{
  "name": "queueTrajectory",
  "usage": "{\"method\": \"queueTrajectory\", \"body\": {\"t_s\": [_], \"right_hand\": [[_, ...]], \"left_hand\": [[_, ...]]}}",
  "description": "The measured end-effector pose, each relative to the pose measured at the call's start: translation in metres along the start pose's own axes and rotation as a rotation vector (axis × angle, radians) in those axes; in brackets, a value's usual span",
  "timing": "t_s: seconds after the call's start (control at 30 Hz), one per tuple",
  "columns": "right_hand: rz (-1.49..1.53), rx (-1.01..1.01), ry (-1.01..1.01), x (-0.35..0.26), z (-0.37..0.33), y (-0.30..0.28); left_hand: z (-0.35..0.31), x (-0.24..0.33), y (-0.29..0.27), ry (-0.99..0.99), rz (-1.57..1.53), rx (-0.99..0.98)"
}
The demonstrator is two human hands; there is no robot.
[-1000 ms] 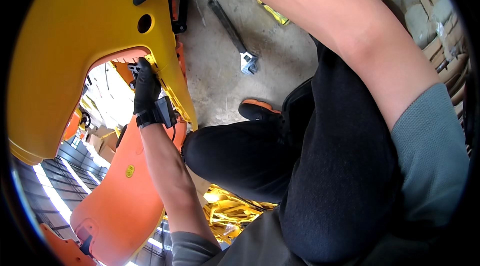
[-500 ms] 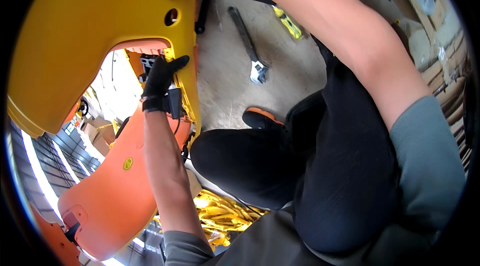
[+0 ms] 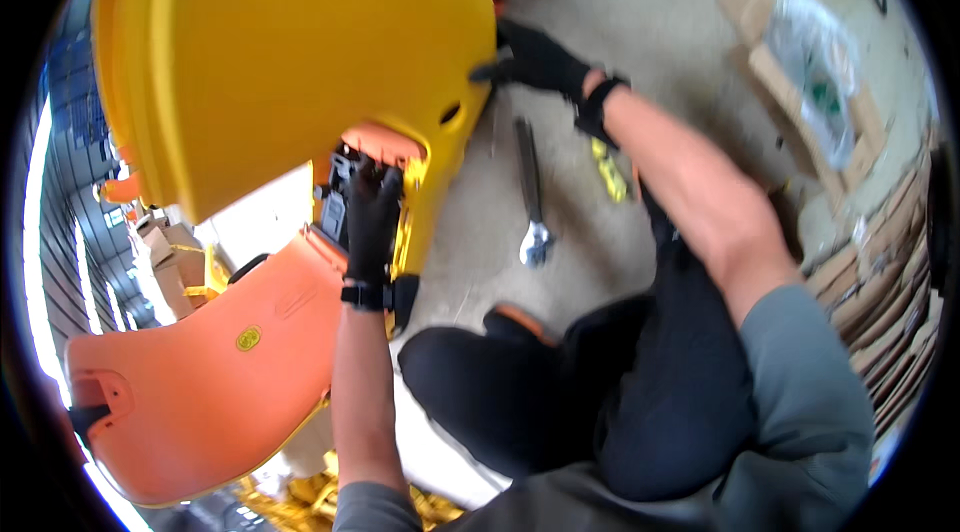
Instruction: The person assembles plastic body panels onto a motorcycle frame, aligning the orange and yellow components and securing them with a power drill and fasteners.
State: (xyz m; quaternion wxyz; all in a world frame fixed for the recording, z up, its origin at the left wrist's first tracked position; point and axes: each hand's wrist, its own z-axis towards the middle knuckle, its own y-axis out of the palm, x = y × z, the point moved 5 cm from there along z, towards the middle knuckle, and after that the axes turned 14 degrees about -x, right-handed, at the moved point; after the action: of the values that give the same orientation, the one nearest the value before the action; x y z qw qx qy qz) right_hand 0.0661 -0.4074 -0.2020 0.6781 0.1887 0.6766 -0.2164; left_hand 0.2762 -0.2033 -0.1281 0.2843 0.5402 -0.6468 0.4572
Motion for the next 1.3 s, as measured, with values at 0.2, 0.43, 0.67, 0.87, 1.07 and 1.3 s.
{"method": "queueTrajectory", "body": {"t_s": [0.2, 0.43, 0.67, 0.87, 1.07, 1.3], "right_hand": [[0.24, -0.03, -0.014, 0.014, 0.0, 0.01], [0.16, -0.069, 0.045, -0.003, 0.001, 0.001], [0.117, -0.15, 0.168, -0.007, 0.0, -0.007], [0.167, -0.217, 0.203, -0.022, 0.008, -0.018], [0.148, -0.181, 0.314, -0.048, -0.011, -0.03], [0.209, 0.085, 0.67, -0.056, -0.142, -0.155]], "left_hand": [[0.007, -0.039, 0.015, 0.138, 0.517, 0.181], [0.0, 0.008, -0.082, 0.148, 0.062, 0.346], [-0.04, 0.204, -0.106, 0.757, -0.376, 0.478], [-0.033, 0.222, -0.105, 0.445, -0.013, 0.611], [-0.03, 0.232, -0.091, 0.48, -0.276, 0.578], [-0.045, 0.213, -0.087, 0.171, -0.219, 0.756]]}}
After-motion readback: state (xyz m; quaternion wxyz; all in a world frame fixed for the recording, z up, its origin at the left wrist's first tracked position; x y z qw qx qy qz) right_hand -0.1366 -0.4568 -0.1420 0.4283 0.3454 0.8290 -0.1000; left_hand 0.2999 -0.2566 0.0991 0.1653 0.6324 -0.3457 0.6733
